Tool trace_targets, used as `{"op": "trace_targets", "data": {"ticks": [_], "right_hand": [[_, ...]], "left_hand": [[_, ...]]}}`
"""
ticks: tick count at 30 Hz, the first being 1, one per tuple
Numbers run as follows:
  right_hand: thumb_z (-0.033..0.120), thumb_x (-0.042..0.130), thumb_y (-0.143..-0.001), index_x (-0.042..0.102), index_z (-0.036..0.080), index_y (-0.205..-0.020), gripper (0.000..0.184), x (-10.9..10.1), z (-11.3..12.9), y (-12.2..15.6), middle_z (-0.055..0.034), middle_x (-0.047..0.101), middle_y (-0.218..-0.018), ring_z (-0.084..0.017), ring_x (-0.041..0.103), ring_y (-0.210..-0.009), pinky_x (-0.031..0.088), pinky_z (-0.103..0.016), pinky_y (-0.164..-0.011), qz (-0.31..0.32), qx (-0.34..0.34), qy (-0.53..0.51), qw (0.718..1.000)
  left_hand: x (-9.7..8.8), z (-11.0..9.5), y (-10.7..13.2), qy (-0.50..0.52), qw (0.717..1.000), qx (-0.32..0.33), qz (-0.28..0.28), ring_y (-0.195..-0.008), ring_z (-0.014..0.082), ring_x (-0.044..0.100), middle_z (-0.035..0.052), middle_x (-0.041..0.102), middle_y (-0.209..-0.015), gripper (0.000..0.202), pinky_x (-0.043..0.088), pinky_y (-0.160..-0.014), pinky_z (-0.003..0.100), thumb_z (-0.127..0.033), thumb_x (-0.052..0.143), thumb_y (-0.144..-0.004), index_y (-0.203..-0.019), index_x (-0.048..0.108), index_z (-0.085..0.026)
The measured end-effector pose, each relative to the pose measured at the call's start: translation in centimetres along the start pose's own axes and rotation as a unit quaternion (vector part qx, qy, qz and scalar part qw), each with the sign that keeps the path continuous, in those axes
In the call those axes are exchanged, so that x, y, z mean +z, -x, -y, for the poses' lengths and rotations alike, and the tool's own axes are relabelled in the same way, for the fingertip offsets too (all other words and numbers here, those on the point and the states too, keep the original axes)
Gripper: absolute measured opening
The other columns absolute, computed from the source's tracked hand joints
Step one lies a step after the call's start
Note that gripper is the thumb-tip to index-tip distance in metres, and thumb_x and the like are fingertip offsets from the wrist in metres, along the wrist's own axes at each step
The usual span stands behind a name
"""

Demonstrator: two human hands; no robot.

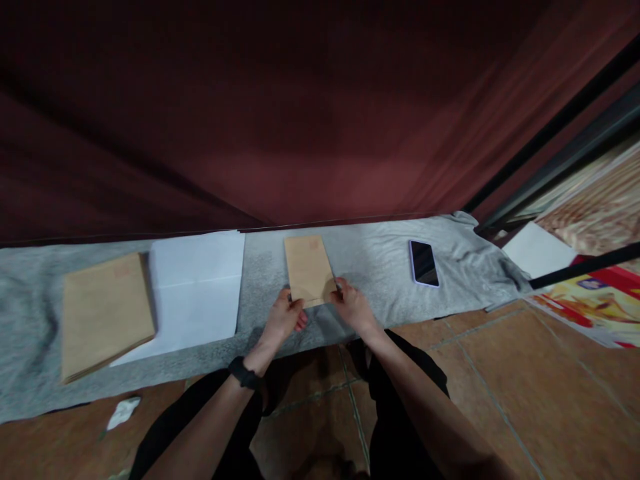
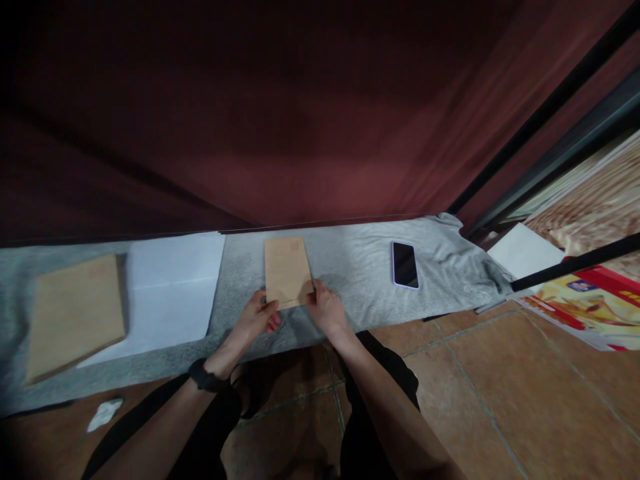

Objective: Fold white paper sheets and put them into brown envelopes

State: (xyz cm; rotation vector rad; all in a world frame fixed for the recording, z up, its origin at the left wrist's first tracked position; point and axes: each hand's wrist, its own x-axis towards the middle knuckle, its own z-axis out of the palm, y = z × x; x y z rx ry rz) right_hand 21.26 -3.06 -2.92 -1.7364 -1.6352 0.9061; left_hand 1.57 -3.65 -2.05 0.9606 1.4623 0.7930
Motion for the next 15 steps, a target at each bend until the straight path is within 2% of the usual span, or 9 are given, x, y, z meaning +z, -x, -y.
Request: {"op": "trace_targets", "data": {"ticks": [3,7,11,15], "right_hand": [[0.022,0.05,-0.1,0.058,0.016,-0.142,0.044,0.4,1.2,1.4,-0.0175,0.068,-0.128,-0.031,0.062,-0.122,0.049,-0.046,-0.107,-0.042,-0.097,0.136,0.985],[0.029,0.045,-0.106,0.047,0.015,-0.154,0.05,2.4,1.9,3.8,-0.0131,0.05,-0.158,-0.024,0.046,-0.146,0.038,-0.042,-0.123,0.035,-0.262,0.152,0.952],[0.041,0.049,-0.106,0.038,0.016,-0.16,0.061,4.2,0.8,5.8,-0.0117,0.039,-0.166,-0.025,0.037,-0.154,0.027,-0.046,-0.129,0.067,-0.296,0.203,0.931],[0.045,0.051,-0.105,0.038,0.014,-0.16,0.064,4.0,-0.5,6.1,-0.0129,0.037,-0.166,-0.025,0.035,-0.155,0.027,-0.044,-0.13,0.05,-0.292,0.231,0.927]], "left_hand": [[0.1,-0.4,0.1,-0.051,0.999,-0.009,-0.01,-0.035,0.0163,0.056,-0.0081,0.058,-0.048,0.032,0.04,-0.037,0.021,-0.019,0.058,-0.089,-0.119,0.049,-0.018],[-0.1,-0.5,0.2,-0.078,0.997,0.002,-0.007,-0.035,0.0156,0.055,-0.0088,0.057,-0.047,0.032,0.042,-0.038,0.021,-0.018,0.053,-0.093,-0.124,0.046,-0.017],[-0.5,-0.2,0.2,-0.076,0.997,0.016,-0.008,-0.035,0.0155,0.056,-0.0082,0.058,-0.049,0.033,0.043,-0.038,0.021,-0.018,0.053,-0.093,-0.126,0.046,-0.017],[-0.6,-0.2,0.3,-0.055,0.998,0.009,0.004,-0.035,0.0163,0.056,-0.0077,0.058,-0.049,0.042,0.043,-0.038,0.021,-0.02,0.057,-0.092,-0.133,0.045,-0.016]]}}
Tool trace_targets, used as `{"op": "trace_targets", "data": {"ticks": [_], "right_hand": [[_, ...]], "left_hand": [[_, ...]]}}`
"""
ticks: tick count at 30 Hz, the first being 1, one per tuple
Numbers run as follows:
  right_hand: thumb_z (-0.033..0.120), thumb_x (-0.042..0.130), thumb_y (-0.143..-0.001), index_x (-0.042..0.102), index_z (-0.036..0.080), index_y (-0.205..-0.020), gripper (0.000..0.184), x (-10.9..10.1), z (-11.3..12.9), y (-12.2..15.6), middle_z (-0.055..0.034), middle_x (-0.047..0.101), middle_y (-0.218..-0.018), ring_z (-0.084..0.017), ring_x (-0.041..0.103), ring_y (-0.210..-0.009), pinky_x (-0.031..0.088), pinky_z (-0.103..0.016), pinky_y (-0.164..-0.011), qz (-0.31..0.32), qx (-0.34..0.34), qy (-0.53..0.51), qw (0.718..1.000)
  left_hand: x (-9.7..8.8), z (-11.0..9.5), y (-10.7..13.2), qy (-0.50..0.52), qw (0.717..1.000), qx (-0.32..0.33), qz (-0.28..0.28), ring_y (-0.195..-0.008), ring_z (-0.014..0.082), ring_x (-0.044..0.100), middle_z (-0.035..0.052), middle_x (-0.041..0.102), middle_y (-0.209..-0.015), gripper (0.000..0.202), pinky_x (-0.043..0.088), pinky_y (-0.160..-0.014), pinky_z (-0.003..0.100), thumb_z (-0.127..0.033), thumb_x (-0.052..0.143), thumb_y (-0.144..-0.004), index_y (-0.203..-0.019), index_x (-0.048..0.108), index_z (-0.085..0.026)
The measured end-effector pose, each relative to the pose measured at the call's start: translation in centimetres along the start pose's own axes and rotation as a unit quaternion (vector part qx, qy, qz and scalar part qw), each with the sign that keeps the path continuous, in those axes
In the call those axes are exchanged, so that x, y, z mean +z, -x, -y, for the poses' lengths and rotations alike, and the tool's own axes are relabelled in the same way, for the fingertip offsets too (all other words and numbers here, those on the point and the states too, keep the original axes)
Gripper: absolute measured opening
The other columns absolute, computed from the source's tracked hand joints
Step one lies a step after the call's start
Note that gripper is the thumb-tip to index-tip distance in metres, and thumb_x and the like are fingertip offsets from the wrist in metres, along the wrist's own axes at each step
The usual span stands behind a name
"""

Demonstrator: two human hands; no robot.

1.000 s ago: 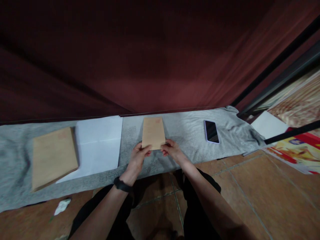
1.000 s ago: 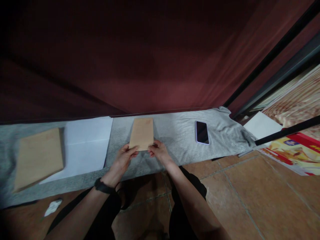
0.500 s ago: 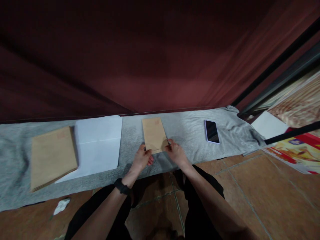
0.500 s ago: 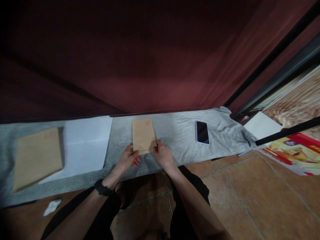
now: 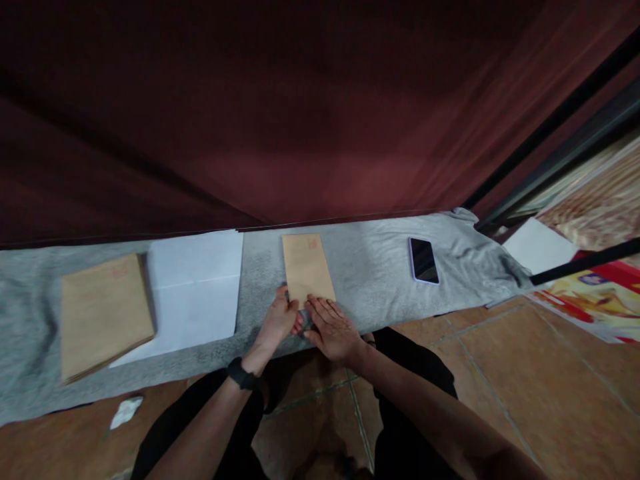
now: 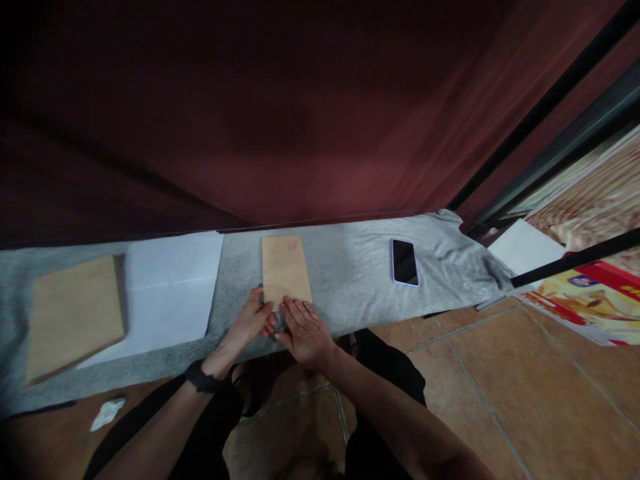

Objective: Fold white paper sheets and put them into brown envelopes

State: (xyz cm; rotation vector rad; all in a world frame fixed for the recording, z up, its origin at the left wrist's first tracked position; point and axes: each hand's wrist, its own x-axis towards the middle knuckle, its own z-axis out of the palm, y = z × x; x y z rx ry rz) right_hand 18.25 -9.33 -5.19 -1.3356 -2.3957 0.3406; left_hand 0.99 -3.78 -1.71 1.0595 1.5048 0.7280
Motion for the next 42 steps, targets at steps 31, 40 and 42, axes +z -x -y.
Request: {"op": "trace_targets", "data": {"ticks": [31,40,42], "right_hand": [[0.03,0.051,-0.103,0.041,0.015,-0.159,0.06,-0.8,-2.3,0.8,-0.0114,0.04,-0.164,-0.025,0.041,-0.152,0.029,-0.045,-0.128,-0.023,0.037,0.009,0.999],[0.029,0.052,-0.102,0.043,0.013,-0.158,0.059,-0.4,-2.1,0.9,-0.0151,0.045,-0.161,-0.026,0.042,-0.151,0.03,-0.048,-0.128,-0.029,0.031,0.034,0.999],[0.032,0.053,-0.102,0.041,0.013,-0.159,0.061,-0.5,-2.0,1.0,-0.0157,0.043,-0.162,-0.027,0.04,-0.152,0.029,-0.048,-0.128,-0.031,0.025,0.041,0.998]], "left_hand": [[1.8,1.1,-4.1,-0.522,0.767,0.373,-0.026,-0.158,0.0233,0.028,0.0089,0.04,-0.166,0.056,0.023,-0.129,0.047,-0.034,0.028,-0.107,-0.16,0.038,-0.019],[1.2,2.3,-0.3,-0.569,0.738,0.361,0.033,-0.159,0.0269,0.025,0.0134,0.033,-0.169,0.064,0.023,-0.128,0.05,-0.047,0.025,-0.108,-0.162,0.034,-0.014],[0.8,2.7,1.1,-0.579,0.738,0.344,0.045,-0.159,0.0266,0.025,0.0147,0.031,-0.17,0.065,0.022,-0.128,0.049,-0.049,0.023,-0.108,-0.162,0.033,-0.014]]}}
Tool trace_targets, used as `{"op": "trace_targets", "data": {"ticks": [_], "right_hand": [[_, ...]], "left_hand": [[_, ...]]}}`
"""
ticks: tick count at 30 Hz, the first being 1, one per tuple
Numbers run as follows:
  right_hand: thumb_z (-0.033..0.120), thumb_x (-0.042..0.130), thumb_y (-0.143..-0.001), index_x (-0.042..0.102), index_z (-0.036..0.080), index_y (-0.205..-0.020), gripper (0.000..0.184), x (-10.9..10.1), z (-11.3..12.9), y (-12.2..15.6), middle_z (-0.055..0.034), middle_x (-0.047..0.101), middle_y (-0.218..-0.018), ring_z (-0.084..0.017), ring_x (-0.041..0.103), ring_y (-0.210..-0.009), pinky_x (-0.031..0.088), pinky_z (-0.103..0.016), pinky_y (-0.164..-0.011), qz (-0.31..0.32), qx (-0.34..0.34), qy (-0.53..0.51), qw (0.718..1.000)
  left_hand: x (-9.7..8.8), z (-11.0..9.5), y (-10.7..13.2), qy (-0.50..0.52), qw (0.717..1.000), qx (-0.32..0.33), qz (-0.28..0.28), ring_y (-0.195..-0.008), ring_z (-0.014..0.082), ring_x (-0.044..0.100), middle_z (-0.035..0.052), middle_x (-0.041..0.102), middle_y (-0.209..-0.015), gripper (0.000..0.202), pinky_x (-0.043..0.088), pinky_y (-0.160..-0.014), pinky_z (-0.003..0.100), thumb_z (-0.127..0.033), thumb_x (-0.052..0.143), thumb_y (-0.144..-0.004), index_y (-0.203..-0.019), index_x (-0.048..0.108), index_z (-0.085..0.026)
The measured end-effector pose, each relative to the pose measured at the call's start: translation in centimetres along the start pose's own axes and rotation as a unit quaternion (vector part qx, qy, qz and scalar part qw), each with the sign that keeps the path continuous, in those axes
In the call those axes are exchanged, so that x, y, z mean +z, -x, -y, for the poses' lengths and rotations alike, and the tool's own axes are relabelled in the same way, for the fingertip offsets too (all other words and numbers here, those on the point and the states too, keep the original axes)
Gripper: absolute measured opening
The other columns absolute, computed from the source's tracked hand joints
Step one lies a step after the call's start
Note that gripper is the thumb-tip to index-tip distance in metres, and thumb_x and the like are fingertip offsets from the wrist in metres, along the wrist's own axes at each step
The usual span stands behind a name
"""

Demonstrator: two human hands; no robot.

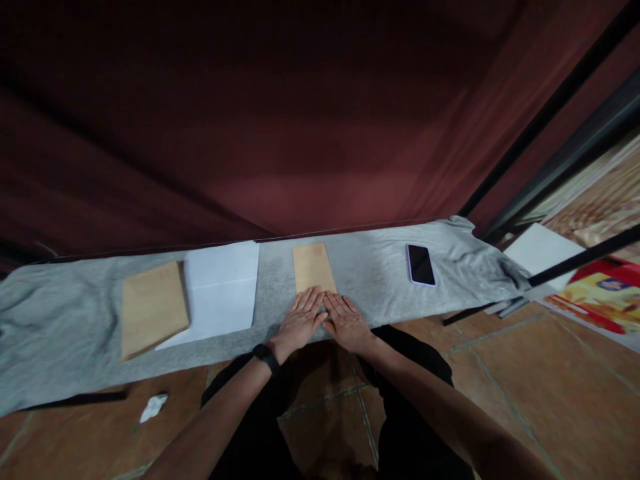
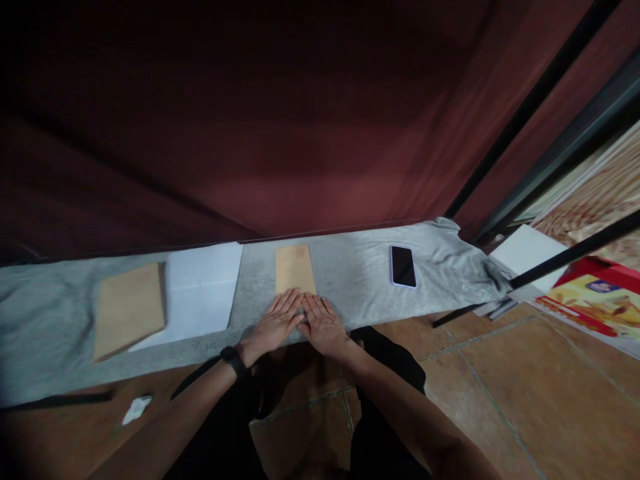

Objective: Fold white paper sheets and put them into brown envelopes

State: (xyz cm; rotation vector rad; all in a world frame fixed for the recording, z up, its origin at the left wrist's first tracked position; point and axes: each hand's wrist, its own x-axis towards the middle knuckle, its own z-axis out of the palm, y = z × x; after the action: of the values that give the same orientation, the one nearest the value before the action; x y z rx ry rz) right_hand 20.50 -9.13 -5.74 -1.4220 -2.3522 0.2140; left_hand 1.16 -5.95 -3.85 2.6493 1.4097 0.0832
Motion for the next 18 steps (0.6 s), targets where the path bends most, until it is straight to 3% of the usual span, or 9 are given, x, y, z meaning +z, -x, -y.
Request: {"op": "trace_targets", "data": {"ticks": [5,10,15,18], "right_hand": [[0.032,0.046,-0.103,0.035,0.009,-0.161,0.063,-0.9,-0.1,-0.3,-0.015,0.031,-0.167,-0.025,0.031,-0.157,0.023,-0.045,-0.13,0.071,-0.003,0.024,0.997],[0.035,0.041,-0.104,0.033,0.008,-0.162,0.064,-1.9,-0.3,-1.3,-0.0127,0.024,-0.17,-0.024,0.025,-0.159,0.023,-0.042,-0.13,0.153,0.012,0.022,0.988],[0.039,0.038,-0.106,0.032,0.012,-0.163,0.064,-1.7,0.1,-1.0,-0.0105,0.024,-0.17,-0.024,0.024,-0.159,0.022,-0.043,-0.129,0.146,0.039,0.029,0.988],[0.043,0.038,-0.107,0.032,0.012,-0.163,0.064,-1.6,0.4,-0.4,-0.0109,0.023,-0.17,-0.025,0.026,-0.158,0.023,-0.043,-0.129,0.134,0.063,0.038,0.988]], "left_hand": [[-0.3,-0.3,2.5,0.011,0.999,-0.024,0.042,-0.16,0.0273,0.021,0.0143,0.024,-0.172,0.072,0.021,-0.128,0.047,-0.059,0.024,-0.106,-0.164,0.03,-0.017],[-0.8,-0.9,2.6,0.021,0.996,-0.046,0.067,-0.161,0.0278,0.019,0.0138,0.023,-0.172,0.072,0.017,-0.128,0.047,-0.056,0.031,-0.105,-0.164,0.028,-0.016],[-1.4,-1.5,2.7,0.019,0.994,-0.065,0.091,-0.161,0.03,0.017,0.0187,0.021,-0.171,0.076,0.019,-0.128,0.046,-0.051,0.037,-0.103,-0.163,0.027,-0.006],[-1.6,-1.1,3.2,0.023,0.994,-0.065,0.088,-0.16,0.0303,0.018,0.0198,0.021,-0.171,0.077,0.021,-0.128,0.046,-0.05,0.039,-0.101,-0.163,0.028,-0.006]]}}
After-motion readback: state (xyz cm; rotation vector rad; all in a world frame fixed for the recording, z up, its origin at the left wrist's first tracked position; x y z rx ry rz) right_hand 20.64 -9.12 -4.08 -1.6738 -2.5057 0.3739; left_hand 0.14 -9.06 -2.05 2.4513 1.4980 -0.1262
